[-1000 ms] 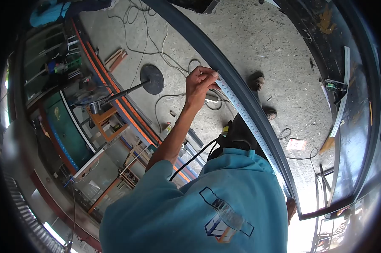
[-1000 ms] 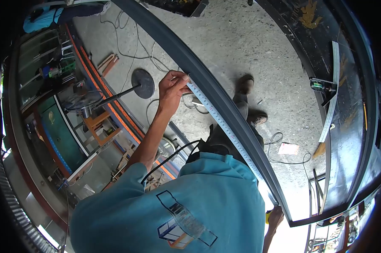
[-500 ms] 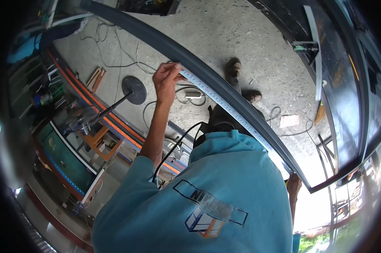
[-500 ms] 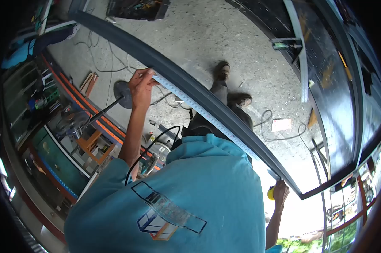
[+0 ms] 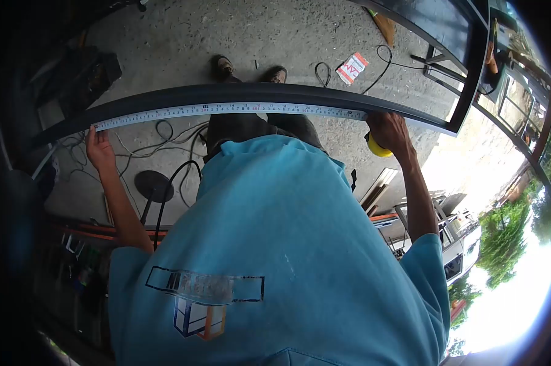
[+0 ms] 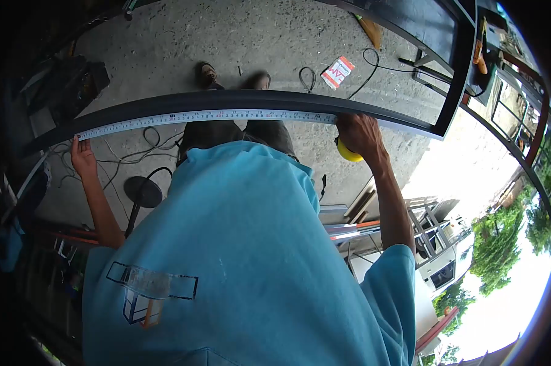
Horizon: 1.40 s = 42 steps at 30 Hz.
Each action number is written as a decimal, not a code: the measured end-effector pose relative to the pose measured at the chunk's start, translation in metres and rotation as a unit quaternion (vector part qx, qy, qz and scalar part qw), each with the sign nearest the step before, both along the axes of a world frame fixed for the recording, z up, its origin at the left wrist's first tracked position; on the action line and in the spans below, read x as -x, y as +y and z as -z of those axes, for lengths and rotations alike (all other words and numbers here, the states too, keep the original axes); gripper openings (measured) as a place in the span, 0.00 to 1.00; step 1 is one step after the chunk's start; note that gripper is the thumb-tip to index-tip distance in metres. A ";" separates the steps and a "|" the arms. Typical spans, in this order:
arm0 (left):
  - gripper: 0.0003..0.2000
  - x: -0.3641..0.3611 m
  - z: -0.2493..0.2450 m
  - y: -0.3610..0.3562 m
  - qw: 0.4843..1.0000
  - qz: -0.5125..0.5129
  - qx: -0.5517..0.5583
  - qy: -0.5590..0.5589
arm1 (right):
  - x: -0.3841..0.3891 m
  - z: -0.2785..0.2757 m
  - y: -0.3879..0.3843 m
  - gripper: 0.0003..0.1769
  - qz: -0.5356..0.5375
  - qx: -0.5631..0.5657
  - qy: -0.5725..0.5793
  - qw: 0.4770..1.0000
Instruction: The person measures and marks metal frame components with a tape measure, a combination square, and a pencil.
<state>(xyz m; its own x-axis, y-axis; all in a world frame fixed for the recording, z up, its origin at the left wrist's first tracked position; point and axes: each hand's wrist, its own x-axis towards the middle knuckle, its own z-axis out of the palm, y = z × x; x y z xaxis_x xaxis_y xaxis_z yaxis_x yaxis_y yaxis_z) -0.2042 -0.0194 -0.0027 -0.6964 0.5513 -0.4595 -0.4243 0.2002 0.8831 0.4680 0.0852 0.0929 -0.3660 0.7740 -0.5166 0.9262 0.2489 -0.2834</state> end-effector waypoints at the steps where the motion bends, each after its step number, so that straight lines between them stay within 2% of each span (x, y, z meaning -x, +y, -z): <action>1: 0.07 0.005 0.003 -0.001 1.000 -0.007 -0.008 -0.012 | -0.002 0.001 0.000 0.07 -0.002 0.003 0.008 1.000; 4: 0.08 0.015 0.008 0.001 0.999 -0.016 -0.018 -0.025 | -0.011 0.010 -0.003 0.08 -0.001 -0.003 0.031 1.000; 6: 0.09 0.019 0.006 -0.001 0.999 -0.020 -0.018 -0.029 | -0.013 0.013 -0.005 0.09 -0.002 0.014 0.004 1.000; 7: 0.09 0.020 0.006 0.001 0.999 -0.024 -0.012 -0.030 | -0.020 0.021 -0.008 0.09 -0.043 -0.036 0.030 0.998; 8: 0.10 0.025 0.009 0.002 0.999 -0.030 -0.007 -0.031 | -0.021 0.020 -0.009 0.09 -0.038 -0.037 0.033 0.998; 11: 0.12 0.031 0.010 0.002 0.998 -0.034 -0.017 -0.058 | -0.019 0.016 -0.007 0.09 -0.017 0.020 -0.005 1.000; 16: 0.14 0.024 0.001 0.005 0.999 -0.015 -0.016 -0.041 | -0.023 0.022 -0.007 0.08 -0.050 -0.002 0.030 0.998; 19: 0.14 0.023 0.002 0.006 0.999 -0.026 -0.007 -0.027 | -0.020 0.016 -0.004 0.09 -0.032 0.031 0.008 0.999; 29: 0.19 0.011 -0.005 0.010 1.000 -0.026 0.010 0.000 | -0.024 0.021 -0.006 0.11 -0.021 0.013 0.041 0.999; 32: 0.20 0.012 -0.003 0.010 1.000 -0.026 0.005 0.001 | -0.026 0.024 -0.007 0.11 -0.035 0.008 0.042 0.998; 34: 0.20 0.018 0.001 0.009 1.000 -0.026 0.004 0.000 | -0.027 0.027 -0.010 0.10 -0.030 -0.048 0.101 0.993; 42: 0.19 0.018 0.000 0.009 0.999 -0.035 -0.007 -0.017 | -0.025 0.024 -0.008 0.09 -0.042 -0.039 0.091 0.994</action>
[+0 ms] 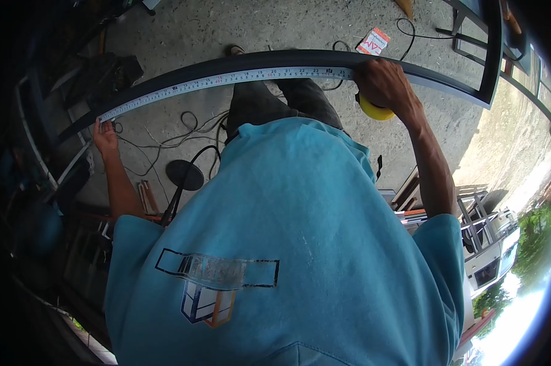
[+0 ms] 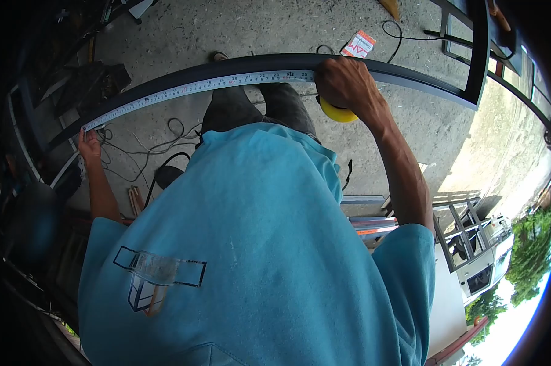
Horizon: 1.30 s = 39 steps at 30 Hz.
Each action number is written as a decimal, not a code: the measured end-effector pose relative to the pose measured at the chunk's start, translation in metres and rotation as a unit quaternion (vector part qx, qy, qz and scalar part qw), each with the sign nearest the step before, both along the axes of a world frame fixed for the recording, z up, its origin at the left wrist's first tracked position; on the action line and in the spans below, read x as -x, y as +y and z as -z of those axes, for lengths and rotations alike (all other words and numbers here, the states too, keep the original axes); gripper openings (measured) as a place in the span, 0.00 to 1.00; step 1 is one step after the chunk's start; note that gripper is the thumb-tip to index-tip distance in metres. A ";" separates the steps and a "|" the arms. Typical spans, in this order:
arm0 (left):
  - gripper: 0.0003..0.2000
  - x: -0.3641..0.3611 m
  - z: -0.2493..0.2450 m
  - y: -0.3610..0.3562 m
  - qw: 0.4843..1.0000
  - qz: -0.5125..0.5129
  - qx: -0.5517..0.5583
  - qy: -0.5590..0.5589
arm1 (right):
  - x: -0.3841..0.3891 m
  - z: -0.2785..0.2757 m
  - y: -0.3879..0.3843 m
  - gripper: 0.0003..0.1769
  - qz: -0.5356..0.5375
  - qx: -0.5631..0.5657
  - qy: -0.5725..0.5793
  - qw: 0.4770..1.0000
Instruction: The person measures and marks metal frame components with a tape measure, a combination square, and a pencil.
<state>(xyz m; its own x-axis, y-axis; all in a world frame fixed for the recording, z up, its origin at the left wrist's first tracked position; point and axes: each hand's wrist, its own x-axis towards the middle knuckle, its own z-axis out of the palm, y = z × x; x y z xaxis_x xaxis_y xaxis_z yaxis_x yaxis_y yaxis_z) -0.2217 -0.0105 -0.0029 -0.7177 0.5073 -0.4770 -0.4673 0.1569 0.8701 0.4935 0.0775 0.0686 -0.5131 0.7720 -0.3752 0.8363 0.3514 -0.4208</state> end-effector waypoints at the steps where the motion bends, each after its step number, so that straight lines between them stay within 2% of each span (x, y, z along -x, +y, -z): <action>1: 0.18 -0.001 0.000 0.000 1.000 0.001 0.003 0.010 | 0.000 -0.001 0.000 0.09 -0.006 -0.005 0.004 1.000; 4: 0.18 -0.007 -0.004 0.001 1.000 0.008 0.005 0.023 | 0.003 -0.004 0.003 0.12 -0.007 0.031 -0.045 0.998; 13: 0.18 -0.006 -0.002 0.000 1.000 0.010 0.000 0.027 | 0.007 -0.010 0.006 0.11 0.036 0.078 -0.050 0.995; 23: 0.16 -0.006 0.001 0.001 1.000 -0.028 -0.012 -0.001 | 0.004 0.000 0.004 0.12 0.007 0.035 -0.030 0.999; 26: 0.16 -0.013 -0.001 0.000 1.000 -0.004 -0.010 0.025 | 0.005 -0.003 0.004 0.12 -0.010 0.016 -0.041 0.999; 27: 0.16 -0.011 -0.001 0.000 1.000 -0.002 -0.013 0.024 | 0.006 -0.008 0.003 0.12 0.028 0.069 -0.036 0.997; 29: 0.15 -0.010 -0.005 0.008 0.991 0.013 0.112 0.078 | 0.013 -0.026 0.001 0.14 0.085 0.208 -0.025 0.974; 31: 0.15 -0.043 -0.021 0.014 0.990 0.039 0.091 0.096 | 0.022 -0.043 -0.008 0.19 0.090 0.360 0.029 0.928; 32: 0.15 -0.072 -0.030 0.022 0.988 0.060 0.078 0.117 | 0.026 -0.038 -0.021 0.20 0.100 0.382 0.085 0.915; 34: 0.15 -0.165 -0.057 0.049 0.987 0.105 0.038 0.113 | 0.053 -0.045 -0.038 0.20 0.139 0.386 0.187 0.893; 36: 0.15 -0.254 -0.076 0.074 0.973 0.226 0.001 0.055 | 0.092 -0.047 -0.038 0.20 0.147 0.358 0.193 0.902; 37: 0.15 -0.289 -0.075 0.083 0.957 0.288 -0.031 0.029 | 0.114 -0.044 -0.038 0.18 0.171 0.330 0.215 0.903; 38: 0.15 -0.323 -0.083 0.093 0.930 0.364 -0.040 0.020 | 0.134 -0.035 -0.037 0.15 0.171 0.244 0.256 0.919; 39: 0.15 -0.352 -0.091 0.099 0.904 0.424 -0.050 0.029 | 0.154 -0.040 -0.029 0.13 0.212 0.262 0.282 0.898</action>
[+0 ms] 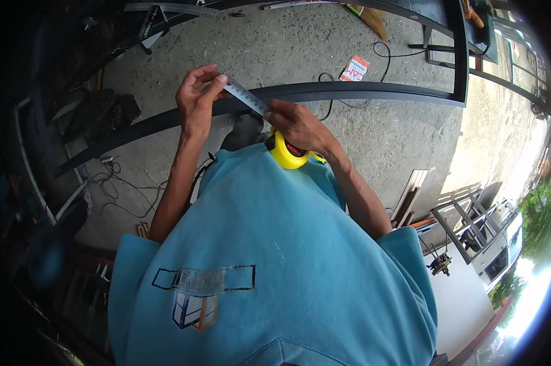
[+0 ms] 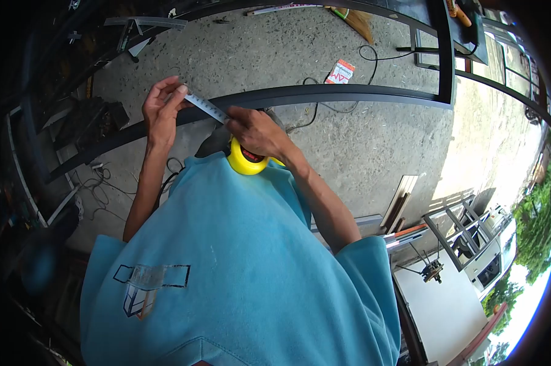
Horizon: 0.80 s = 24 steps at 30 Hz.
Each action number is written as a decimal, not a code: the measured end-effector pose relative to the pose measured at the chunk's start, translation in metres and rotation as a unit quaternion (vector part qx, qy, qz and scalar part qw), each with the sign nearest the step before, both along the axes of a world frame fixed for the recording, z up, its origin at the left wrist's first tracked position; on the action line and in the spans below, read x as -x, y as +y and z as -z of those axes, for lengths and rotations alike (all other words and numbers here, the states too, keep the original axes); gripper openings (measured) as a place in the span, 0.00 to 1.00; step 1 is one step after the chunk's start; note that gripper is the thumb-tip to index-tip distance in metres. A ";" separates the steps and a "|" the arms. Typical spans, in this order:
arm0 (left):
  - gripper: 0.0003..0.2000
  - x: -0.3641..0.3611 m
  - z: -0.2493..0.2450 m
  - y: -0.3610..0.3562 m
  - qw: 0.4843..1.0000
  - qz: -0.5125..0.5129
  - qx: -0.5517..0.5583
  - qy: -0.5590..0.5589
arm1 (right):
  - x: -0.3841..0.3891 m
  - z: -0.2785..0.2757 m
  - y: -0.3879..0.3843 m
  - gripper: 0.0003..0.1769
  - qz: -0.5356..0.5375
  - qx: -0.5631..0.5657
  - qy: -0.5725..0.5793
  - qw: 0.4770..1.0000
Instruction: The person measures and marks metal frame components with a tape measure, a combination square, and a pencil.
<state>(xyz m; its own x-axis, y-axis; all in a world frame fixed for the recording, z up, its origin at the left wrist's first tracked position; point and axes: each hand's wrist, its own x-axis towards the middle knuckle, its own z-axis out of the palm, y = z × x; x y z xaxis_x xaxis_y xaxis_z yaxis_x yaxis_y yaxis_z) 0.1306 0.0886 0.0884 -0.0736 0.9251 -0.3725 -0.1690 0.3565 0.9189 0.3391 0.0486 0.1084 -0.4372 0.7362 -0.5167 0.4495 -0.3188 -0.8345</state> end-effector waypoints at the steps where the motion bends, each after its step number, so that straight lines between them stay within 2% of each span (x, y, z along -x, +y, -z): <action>1: 0.15 -0.017 0.003 0.003 0.998 0.049 -0.027 0.016 | 0.020 -0.006 0.003 0.13 0.103 -0.016 0.029 0.994; 2: 0.15 -0.029 0.005 0.006 0.993 0.099 -0.053 0.032 | 0.032 -0.005 0.008 0.14 0.178 0.012 0.052 0.983; 3: 0.14 -0.034 0.002 0.007 0.994 0.097 -0.052 0.013 | 0.039 -0.003 0.012 0.15 0.251 0.040 0.077 0.964; 6: 0.15 -0.023 0.005 0.016 0.988 0.131 -0.083 0.011 | 0.044 -0.005 0.006 0.17 0.260 0.028 0.072 0.963; 8: 0.16 -0.019 0.006 0.009 0.977 0.207 -0.052 0.012 | 0.041 -0.004 -0.003 0.17 0.267 0.029 0.088 0.959; 9: 0.16 -0.018 0.008 0.003 0.977 0.204 -0.055 0.013 | 0.038 -0.004 -0.006 0.17 0.265 0.033 0.107 0.958; 11: 0.21 -0.017 0.009 -0.001 0.966 0.258 0.008 -0.003 | 0.036 -0.001 -0.007 0.17 0.256 0.044 0.116 0.959; 12: 0.27 -0.022 0.003 -0.011 0.971 0.239 0.023 -0.017 | 0.036 0.005 -0.009 0.16 0.296 0.050 0.179 0.937; 13: 0.27 -0.032 -0.003 -0.019 0.971 0.236 0.016 -0.016 | 0.034 0.007 -0.009 0.16 0.335 0.057 0.241 0.909; 14: 0.29 -0.043 -0.007 -0.028 0.961 0.184 0.102 -0.182 | 0.032 0.000 -0.004 0.14 0.364 0.049 0.255 0.894; 15: 0.31 -0.049 -0.006 -0.032 0.913 0.127 0.187 -0.341 | 0.031 -0.004 0.003 0.11 0.372 0.035 0.308 0.875; 17: 0.31 -0.050 0.000 -0.021 0.900 0.176 0.195 -0.347 | 0.005 -0.026 0.014 0.08 0.329 0.117 0.217 0.912; 18: 0.30 -0.051 -0.009 -0.009 0.904 0.276 0.178 -0.273 | -0.008 -0.025 0.016 0.08 0.330 0.114 0.218 0.911; 20: 0.29 -0.053 -0.025 0.008 0.884 0.438 0.137 -0.087 | -0.037 -0.017 0.020 0.07 0.487 0.046 0.303 0.818; 21: 0.24 -0.044 -0.004 0.017 0.848 0.517 0.117 0.016 | -0.072 -0.008 0.024 0.07 0.520 0.055 0.356 0.775; 23: 0.18 -0.039 -0.014 0.027 0.793 0.590 0.093 0.123 | -0.161 0.014 0.031 0.17 0.523 0.064 0.408 0.745; 24: 0.15 -0.035 -0.014 0.030 0.799 0.576 0.095 0.147 | -0.204 0.026 0.035 0.25 0.524 0.067 0.367 0.765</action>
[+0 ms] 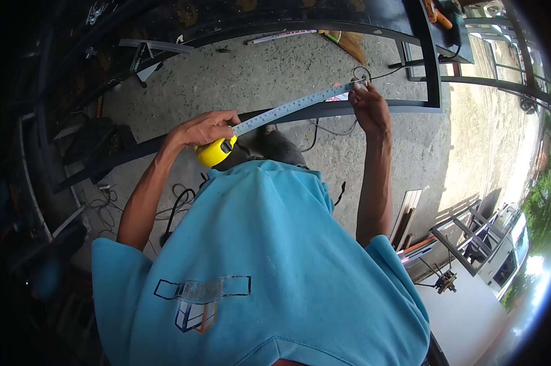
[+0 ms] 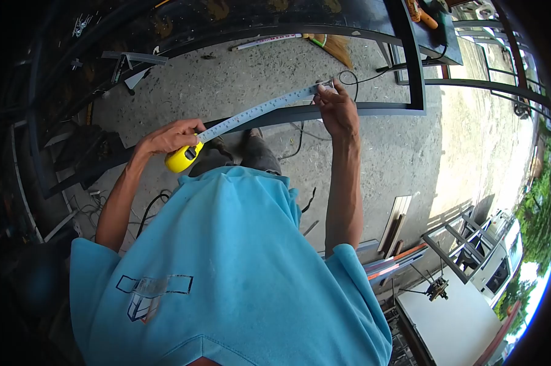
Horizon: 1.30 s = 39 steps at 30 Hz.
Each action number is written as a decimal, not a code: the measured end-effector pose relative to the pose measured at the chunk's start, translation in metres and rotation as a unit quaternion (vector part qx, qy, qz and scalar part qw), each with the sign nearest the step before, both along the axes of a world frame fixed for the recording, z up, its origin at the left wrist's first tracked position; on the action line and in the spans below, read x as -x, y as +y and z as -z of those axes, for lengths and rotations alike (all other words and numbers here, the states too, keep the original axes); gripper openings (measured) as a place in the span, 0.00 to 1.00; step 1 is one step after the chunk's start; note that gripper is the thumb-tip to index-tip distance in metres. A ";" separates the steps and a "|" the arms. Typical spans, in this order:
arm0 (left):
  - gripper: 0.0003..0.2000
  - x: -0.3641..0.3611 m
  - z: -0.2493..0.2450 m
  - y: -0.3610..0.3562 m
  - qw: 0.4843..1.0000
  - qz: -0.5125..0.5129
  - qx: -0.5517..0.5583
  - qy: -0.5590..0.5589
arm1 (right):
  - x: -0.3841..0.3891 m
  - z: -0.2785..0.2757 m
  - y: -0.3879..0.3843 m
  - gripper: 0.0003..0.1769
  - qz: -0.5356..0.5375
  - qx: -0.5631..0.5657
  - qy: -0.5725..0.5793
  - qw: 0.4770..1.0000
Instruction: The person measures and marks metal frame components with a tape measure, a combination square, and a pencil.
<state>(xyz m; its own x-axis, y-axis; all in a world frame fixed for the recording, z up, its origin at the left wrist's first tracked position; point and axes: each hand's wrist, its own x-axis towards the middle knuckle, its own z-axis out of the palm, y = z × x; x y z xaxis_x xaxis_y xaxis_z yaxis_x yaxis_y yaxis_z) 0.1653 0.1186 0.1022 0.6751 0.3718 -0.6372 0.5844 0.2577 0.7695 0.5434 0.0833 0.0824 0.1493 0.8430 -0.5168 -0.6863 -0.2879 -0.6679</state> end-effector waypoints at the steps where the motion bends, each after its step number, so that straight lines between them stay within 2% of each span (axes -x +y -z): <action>1: 0.13 0.001 0.001 -0.003 1.000 -0.009 -0.009 0.014 | -0.037 0.022 -0.006 0.25 0.000 -0.004 -0.014 1.000; 2: 0.12 -0.005 -0.011 -0.002 0.998 -0.013 -0.018 0.052 | -0.076 0.049 -0.006 0.22 0.008 -0.025 -0.191 0.981; 3: 0.12 -0.002 -0.005 -0.008 0.997 -0.033 -0.026 0.064 | -0.114 0.060 -0.002 0.20 0.025 -0.039 -0.359 0.932; 4: 0.12 -0.004 -0.012 -0.010 0.994 -0.006 0.006 0.107 | -0.154 0.059 -0.003 0.10 0.033 -0.047 -0.408 0.911; 5: 0.13 -0.002 -0.015 -0.016 0.991 0.029 -0.001 0.130 | -0.173 0.029 -0.011 0.05 -0.057 -0.088 -0.771 0.629; 7: 0.15 0.019 -0.007 -0.021 0.980 0.074 -0.055 0.177 | -0.284 0.087 -0.028 0.11 -0.034 -0.031 -0.715 0.698; 8: 0.15 0.021 -0.013 -0.020 0.968 0.092 -0.061 0.225 | -0.301 0.075 -0.032 0.15 -0.004 0.006 -0.565 0.825; 9: 0.15 0.027 -0.014 -0.019 0.967 0.097 -0.061 0.230 | -0.313 0.056 -0.032 0.20 0.022 0.041 -0.390 0.920; 10: 0.15 0.034 -0.013 -0.018 0.961 0.091 -0.080 0.249 | -0.323 0.045 -0.031 0.25 -0.047 0.073 -0.413 0.907; 11: 0.15 0.034 -0.012 -0.018 0.955 0.086 -0.099 0.266 | -0.313 0.028 -0.029 0.24 -0.086 0.081 -0.444 0.888; 13: 0.18 0.011 -0.028 -0.020 0.956 0.075 -0.098 0.265 | -0.312 0.017 -0.026 0.22 -0.175 0.105 -0.562 0.802; 15: 0.19 -0.011 -0.037 -0.014 0.980 -0.031 -0.083 0.176 | -0.320 0.020 -0.020 0.19 -0.183 0.127 -0.594 0.773; 17: 0.18 -0.013 -0.020 -0.011 0.975 0.021 -0.157 0.158 | -0.334 0.032 -0.011 0.18 -0.234 0.122 -0.615 0.743; 19: 0.16 -0.026 -0.019 -0.006 0.966 0.080 -0.151 0.193 | -0.332 0.016 0.000 0.16 -0.327 0.166 -0.696 0.617; 20: 0.16 -0.031 -0.017 -0.005 0.964 0.092 -0.157 0.193 | -0.368 0.050 -0.003 0.16 -0.339 -0.031 -0.815 0.469; 21: 0.16 -0.035 -0.015 -0.002 0.961 0.102 -0.166 0.199 | -0.355 0.033 -0.002 0.15 -0.380 0.048 -0.795 0.471; 22: 0.16 -0.041 -0.013 0.000 0.963 0.096 -0.153 0.202 | -0.365 0.043 -0.004 0.15 -0.379 0.008 -0.804 0.459; 23: 0.16 -0.048 -0.009 0.004 0.964 0.084 -0.145 0.206 | -0.367 0.043 -0.005 0.16 -0.396 0.006 -0.785 0.477; 25: 0.17 -0.057 0.007 0.007 0.965 0.107 -0.150 0.185 | -0.353 0.032 -0.009 0.17 -0.387 0.054 -0.816 0.427; 26: 0.17 -0.061 0.018 0.008 0.964 0.108 -0.162 0.180 | -0.338 0.018 -0.011 0.18 -0.379 0.084 -0.819 0.422; 28: 0.17 -0.065 0.027 0.012 0.963 0.099 -0.174 0.180 | -0.354 0.032 -0.012 0.21 -0.347 0.088 -0.809 0.466; 29: 0.18 -0.066 0.028 0.013 0.959 0.106 -0.189 0.184 | -0.348 0.028 -0.005 0.21 -0.351 0.076 -0.810 0.464; 32: 0.18 -0.073 0.025 0.004 0.955 0.099 -0.191 0.204 | -0.337 0.021 0.002 0.22 -0.354 0.143 -0.788 0.483; 33: 0.18 -0.075 0.024 0.004 0.954 0.090 -0.190 0.213 | -0.340 0.030 0.006 0.23 -0.296 0.119 -0.782 0.535; 35: 0.20 -0.075 0.034 0.005 0.953 0.099 -0.165 0.236 | -0.340 0.026 0.009 0.23 -0.318 0.159 -0.743 0.567; 36: 0.20 -0.077 0.033 0.002 0.955 0.101 -0.163 0.226 | -0.339 0.024 0.005 0.23 -0.320 0.159 -0.740 0.569; 38: 0.21 -0.087 0.026 -0.004 0.953 0.104 -0.178 0.224 | -0.342 0.019 0.002 0.26 -0.398 0.139 -0.743 0.521; 39: 0.21 -0.090 0.026 -0.002 0.953 0.099 -0.179 0.224 | -0.343 0.018 0.004 0.26 -0.399 0.134 -0.744 0.519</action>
<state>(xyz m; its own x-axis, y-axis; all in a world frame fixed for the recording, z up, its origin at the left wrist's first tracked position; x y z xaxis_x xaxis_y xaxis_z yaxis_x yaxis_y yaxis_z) 0.2556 0.1171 0.0764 0.4442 0.5136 -0.7341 0.8850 -0.1239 0.4489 0.8862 0.0874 0.0640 0.2104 0.8709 -0.4441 0.9412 -0.3033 -0.1490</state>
